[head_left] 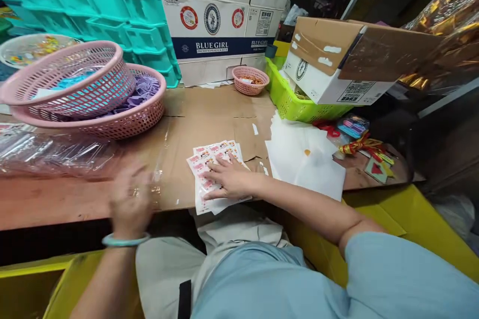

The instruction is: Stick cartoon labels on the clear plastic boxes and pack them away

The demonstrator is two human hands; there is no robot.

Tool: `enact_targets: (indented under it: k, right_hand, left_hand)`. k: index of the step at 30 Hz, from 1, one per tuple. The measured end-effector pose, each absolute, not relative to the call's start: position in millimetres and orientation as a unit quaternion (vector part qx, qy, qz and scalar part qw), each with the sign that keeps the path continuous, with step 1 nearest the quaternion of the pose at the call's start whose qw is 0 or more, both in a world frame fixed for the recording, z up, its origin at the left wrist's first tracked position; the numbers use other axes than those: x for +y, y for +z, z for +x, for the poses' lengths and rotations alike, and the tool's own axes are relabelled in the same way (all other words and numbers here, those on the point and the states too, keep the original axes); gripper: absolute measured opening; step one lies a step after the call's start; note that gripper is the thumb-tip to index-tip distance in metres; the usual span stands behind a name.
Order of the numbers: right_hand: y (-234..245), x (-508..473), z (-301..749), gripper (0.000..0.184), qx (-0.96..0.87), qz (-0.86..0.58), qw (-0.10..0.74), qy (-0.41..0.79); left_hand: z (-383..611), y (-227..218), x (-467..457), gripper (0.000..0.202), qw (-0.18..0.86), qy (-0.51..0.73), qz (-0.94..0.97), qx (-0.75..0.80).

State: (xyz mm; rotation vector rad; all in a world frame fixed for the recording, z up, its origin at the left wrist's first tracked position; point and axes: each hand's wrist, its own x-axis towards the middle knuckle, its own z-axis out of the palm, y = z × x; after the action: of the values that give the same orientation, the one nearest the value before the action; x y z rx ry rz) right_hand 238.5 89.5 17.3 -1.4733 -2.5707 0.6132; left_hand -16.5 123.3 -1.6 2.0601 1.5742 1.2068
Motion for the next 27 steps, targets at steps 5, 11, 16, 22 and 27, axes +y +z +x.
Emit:
enact_targets:
  k: [5,11,16,22,27]
  right_hand:
    - [-19,74,211,0.070,-0.715,-0.674,0.091,0.162]
    - [-1,-10,301,0.064,-0.677,-0.712,0.148,0.112]
    - [-17,-110,404,0.075,-0.474,-0.874,0.082,0.063]
    - [-39,-96,432,0.057,-0.642,-0.750,0.136,0.087]
    - [-26,-63,534,0.035,-0.596,-0.784,0.174,0.022]
  left_hand:
    - [61,-47,117,0.071,0.285,0.264,0.767,0.510]
    - [99,-37,124,0.083,0.174,0.215,0.795,0.540]
    - [183,-13,82,0.070,0.176,0.289,0.866,0.368]
    - [301,-27,27,0.062,0.244,0.160,0.937,0.193]
    - [344,-50,25,0.069,0.152,0.023,0.941,0.301]
